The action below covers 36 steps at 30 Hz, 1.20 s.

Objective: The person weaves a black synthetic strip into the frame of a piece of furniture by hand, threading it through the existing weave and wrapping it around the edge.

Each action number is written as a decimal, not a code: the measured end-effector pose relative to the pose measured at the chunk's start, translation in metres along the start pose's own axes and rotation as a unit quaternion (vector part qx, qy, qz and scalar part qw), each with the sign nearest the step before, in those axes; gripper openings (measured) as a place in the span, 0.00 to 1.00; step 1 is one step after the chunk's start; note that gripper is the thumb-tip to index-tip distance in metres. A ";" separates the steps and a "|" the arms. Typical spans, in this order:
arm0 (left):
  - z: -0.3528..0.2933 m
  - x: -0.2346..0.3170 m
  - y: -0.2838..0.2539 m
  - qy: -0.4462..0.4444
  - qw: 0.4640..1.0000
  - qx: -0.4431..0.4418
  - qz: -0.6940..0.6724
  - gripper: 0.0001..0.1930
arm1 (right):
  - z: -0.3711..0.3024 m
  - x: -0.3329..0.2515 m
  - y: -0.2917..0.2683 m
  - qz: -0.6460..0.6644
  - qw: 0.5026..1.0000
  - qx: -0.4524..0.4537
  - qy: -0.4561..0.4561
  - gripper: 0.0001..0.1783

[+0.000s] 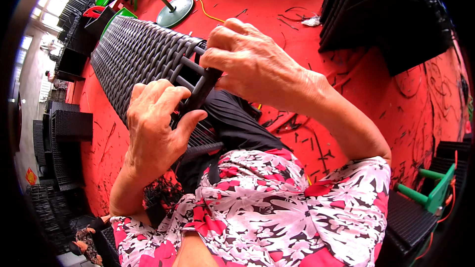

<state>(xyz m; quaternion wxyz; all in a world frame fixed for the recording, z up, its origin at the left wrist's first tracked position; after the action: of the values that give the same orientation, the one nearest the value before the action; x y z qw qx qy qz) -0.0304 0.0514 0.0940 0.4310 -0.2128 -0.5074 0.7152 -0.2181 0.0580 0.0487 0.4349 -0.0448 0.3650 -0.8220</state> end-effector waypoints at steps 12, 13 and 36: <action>0.004 0.000 0.014 -0.066 0.993 0.000 -0.093 0.12 | 0.017 0.003 -0.002 0.013 0.989 -0.098 -0.114 0.19; 0.002 -0.001 0.015 -0.043 0.995 -0.002 -0.088 0.12 | 0.017 0.002 -0.003 0.011 0.988 -0.104 -0.113 0.20; -0.004 0.002 0.016 -0.083 0.987 -0.001 -0.138 0.11 | 0.014 -0.002 0.001 0.087 0.979 -0.116 -0.144 0.09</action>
<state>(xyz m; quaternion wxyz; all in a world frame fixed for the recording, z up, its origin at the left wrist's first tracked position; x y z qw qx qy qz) -0.0349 0.0540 0.0781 0.4813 -0.0814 -0.5669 0.6635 -0.2105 0.0512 0.0585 0.5446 -0.1809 0.3939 -0.7180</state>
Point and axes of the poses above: each hand's wrist, its own z-axis towards the middle knuckle, its own y-axis out of the palm, x = y × z, the point moved 2 cm from there along z, towards the middle knuckle, and after that the axes turned 5 degrees about -y, right-handed, at the moved point
